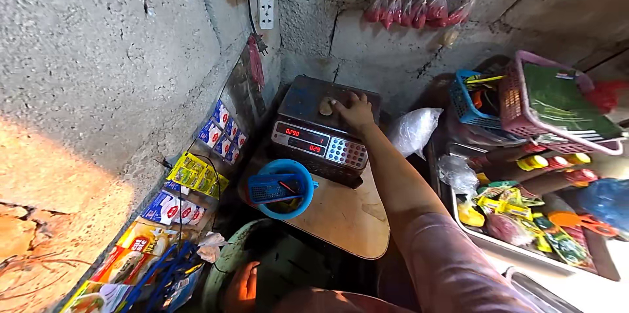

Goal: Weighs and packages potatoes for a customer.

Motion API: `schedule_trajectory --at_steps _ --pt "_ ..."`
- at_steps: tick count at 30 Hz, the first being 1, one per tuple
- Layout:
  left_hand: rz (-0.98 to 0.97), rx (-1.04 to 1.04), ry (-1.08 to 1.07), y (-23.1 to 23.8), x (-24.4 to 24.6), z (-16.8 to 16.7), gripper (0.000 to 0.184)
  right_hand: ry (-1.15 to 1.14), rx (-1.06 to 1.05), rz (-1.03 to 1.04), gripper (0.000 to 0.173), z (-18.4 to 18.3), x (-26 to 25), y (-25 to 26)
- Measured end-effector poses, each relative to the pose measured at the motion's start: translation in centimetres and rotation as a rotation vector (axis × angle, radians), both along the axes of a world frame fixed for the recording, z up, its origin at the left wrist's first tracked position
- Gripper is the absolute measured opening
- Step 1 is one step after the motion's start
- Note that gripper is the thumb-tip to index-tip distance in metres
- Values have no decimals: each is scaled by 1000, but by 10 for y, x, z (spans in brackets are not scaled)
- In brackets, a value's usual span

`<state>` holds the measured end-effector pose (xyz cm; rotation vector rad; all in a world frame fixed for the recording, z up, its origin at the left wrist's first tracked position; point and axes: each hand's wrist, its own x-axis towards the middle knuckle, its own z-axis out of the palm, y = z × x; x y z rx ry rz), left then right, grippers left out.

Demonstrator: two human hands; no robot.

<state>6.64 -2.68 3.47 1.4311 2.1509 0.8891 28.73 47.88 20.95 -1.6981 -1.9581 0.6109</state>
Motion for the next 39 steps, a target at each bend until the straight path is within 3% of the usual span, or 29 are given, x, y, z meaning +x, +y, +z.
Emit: schedule_trajectory --at_steps 8,15,18,20,23,30,35,39 --pt "-29 12 12 3 3 -2 31 75 154 81 72 -14 26 -6" --pt "-49 40 35 8 4 -5 29 111 338 33 22 -17 56 -52" --pt "-59 -5 19 9 5 0 30 33 221 130 36 -36 62 -94" --pt "-80 -48 -12 12 5 6 33 -189 38 276 41 -59 60 -115" --pt "-103 -14 -29 14 3 5 33 -392 -11 342 48 -90 53 -134" --pt "-117 6 -3 19 -2 7 33 -376 -137 222 55 -77 43 -141" --pt "-104 45 -9 14 -4 -1 32 -507 -156 248 57 -72 42 -142" --pt "-102 43 -20 9 -5 -2 33 -449 -133 257 56 -83 52 -149"
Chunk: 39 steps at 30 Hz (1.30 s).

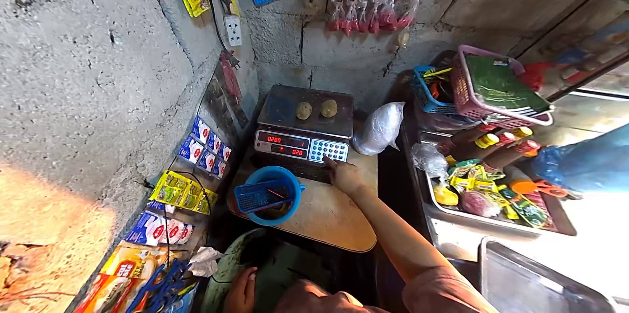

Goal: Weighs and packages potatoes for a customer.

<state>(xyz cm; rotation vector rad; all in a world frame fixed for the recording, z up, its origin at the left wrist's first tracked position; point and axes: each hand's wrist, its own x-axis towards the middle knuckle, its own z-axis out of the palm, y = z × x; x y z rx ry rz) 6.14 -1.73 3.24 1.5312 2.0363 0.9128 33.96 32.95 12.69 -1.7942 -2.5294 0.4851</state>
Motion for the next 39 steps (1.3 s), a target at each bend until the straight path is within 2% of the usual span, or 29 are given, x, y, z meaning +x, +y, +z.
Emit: schedule_trajectory --at_steps 5,9,12,15,20,23,27,29,33,39 --pt "6 -18 4 -4 0 -3 33 19 -62 -57 59 -10 11 -10" --pt "25 -27 16 -2 -1 3 34 297 -148 -190 52 -20 16 -2" --pt "32 -16 25 0 0 7 34 411 -143 -197 47 -17 13 2" --pt "29 -9 30 -1 -1 7 34 360 -105 -150 52 0 4 6" --pt "35 7 23 -2 -1 4 33 135 -119 -152 57 16 -9 12" --pt "47 8 18 -3 0 4 33 169 -140 -189 53 17 -10 14" --pt "46 27 30 -6 -2 3 34 336 -144 -155 52 11 -5 12" --pt "47 28 33 -8 -2 3 33 414 -132 -86 50 6 -1 -1" --pt "34 26 25 -9 -2 1 33 507 -206 -69 29 -12 5 -66" --pt "6 -4 41 -2 1 3 31 449 -480 -74 36 -77 16 -177"
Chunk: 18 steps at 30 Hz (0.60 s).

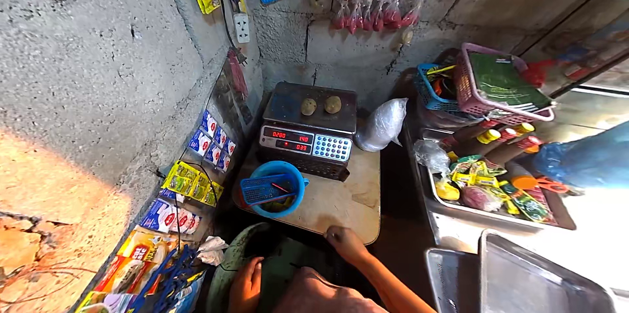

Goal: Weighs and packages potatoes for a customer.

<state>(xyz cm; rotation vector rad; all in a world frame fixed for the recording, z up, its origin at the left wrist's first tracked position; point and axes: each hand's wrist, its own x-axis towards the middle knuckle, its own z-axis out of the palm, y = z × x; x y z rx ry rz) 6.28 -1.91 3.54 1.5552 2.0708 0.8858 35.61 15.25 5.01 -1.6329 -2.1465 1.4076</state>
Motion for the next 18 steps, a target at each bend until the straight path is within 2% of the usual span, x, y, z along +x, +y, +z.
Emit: schedule_trajectory --at_steps 5,7,9,11,14,16,18 --pt "-106 72 18 17 3 -9 27 -189 -67 175 40 -29 12 -33" --pt "-172 12 7 26 5 -6 32 -139 -43 125 38 -31 18 -34" --pt "-239 -134 -10 31 9 3 36 26 45 -6 36 -26 21 -26" --pt "-291 -258 -30 35 14 19 37 147 172 -83 38 9 16 3" --pt "-315 -303 -48 35 20 33 38 268 473 -99 41 90 1 77" --pt "-296 -275 -57 30 20 35 36 335 629 -160 41 141 -16 136" --pt "-262 -185 -53 22 20 33 34 287 664 -253 51 174 -29 200"
